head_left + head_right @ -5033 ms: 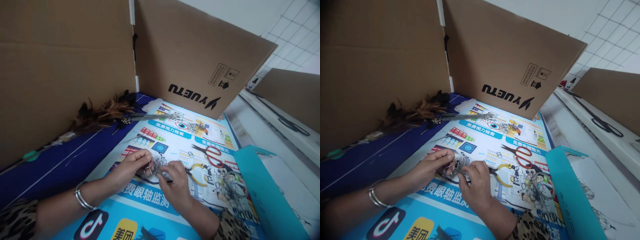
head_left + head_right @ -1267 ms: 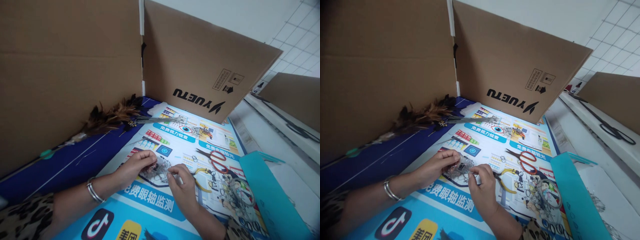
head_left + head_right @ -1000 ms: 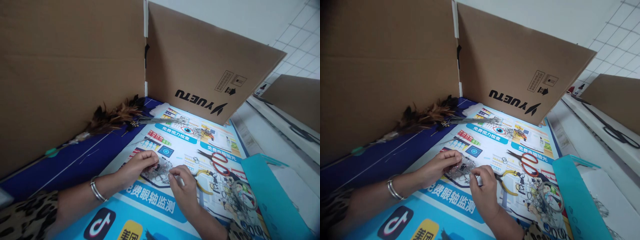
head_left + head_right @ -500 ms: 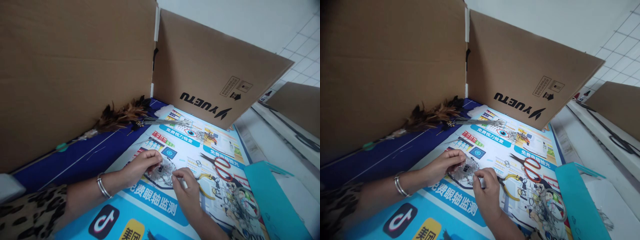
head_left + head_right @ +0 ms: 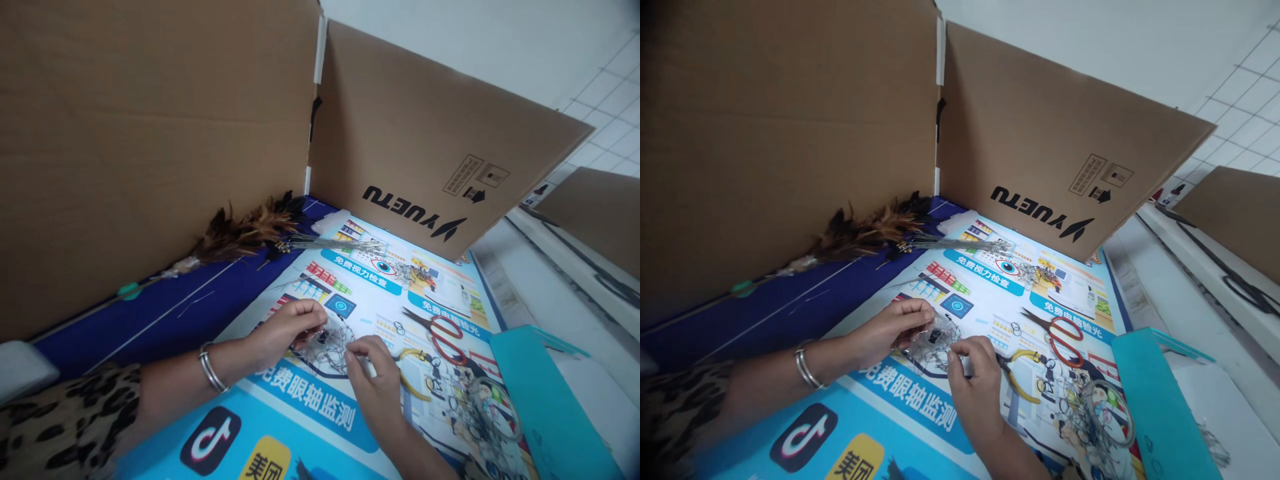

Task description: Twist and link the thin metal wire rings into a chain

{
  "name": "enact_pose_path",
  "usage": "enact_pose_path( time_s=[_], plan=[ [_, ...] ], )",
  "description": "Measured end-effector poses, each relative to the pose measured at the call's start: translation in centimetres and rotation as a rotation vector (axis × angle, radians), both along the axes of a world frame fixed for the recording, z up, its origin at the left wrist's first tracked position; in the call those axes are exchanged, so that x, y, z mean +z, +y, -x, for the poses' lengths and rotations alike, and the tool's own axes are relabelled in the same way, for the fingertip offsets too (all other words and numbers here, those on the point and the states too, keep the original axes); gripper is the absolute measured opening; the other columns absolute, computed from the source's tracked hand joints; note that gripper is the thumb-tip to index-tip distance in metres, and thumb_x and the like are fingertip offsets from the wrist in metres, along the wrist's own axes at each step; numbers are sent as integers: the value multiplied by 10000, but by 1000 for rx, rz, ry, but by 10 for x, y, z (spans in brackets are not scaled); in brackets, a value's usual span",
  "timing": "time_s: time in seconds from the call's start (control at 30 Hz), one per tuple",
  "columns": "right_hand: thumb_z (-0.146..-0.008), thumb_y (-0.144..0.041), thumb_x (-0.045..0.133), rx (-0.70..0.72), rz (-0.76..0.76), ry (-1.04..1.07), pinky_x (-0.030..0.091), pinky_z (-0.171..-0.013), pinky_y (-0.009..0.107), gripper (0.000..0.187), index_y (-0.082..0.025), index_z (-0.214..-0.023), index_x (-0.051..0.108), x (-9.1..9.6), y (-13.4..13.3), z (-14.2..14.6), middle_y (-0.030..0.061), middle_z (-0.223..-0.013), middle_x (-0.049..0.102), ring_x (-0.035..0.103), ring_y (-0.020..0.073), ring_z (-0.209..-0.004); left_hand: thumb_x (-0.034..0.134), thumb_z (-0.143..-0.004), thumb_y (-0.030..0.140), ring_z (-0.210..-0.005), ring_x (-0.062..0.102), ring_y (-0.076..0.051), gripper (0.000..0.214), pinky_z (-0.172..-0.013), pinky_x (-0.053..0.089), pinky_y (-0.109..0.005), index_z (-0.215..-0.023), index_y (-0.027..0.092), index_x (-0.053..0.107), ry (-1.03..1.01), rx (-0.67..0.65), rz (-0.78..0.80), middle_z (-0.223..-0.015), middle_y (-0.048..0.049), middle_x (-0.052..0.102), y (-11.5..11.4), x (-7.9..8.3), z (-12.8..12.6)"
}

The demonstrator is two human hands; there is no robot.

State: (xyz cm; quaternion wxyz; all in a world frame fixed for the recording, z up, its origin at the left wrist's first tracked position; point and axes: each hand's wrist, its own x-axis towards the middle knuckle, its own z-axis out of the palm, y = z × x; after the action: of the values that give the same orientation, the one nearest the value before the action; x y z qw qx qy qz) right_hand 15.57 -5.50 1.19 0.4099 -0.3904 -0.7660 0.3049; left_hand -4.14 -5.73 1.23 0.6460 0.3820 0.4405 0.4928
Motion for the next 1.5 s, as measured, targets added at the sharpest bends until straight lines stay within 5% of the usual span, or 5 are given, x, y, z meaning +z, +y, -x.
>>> enact_pose_path(
  time_s=[1.5],
  plan=[
    [-848, -164, 540, 20, 15, 12, 451, -746, 314, 67, -197, -837, 596, -3, 1, -1, 47, -849, 573, 559, 189, -837, 606, -804, 377, -365, 270, -17, 247, -366, 127, -193, -723, 155, 535, 12, -41, 18, -625, 37, 518, 5, -1, 3]
  ],
)
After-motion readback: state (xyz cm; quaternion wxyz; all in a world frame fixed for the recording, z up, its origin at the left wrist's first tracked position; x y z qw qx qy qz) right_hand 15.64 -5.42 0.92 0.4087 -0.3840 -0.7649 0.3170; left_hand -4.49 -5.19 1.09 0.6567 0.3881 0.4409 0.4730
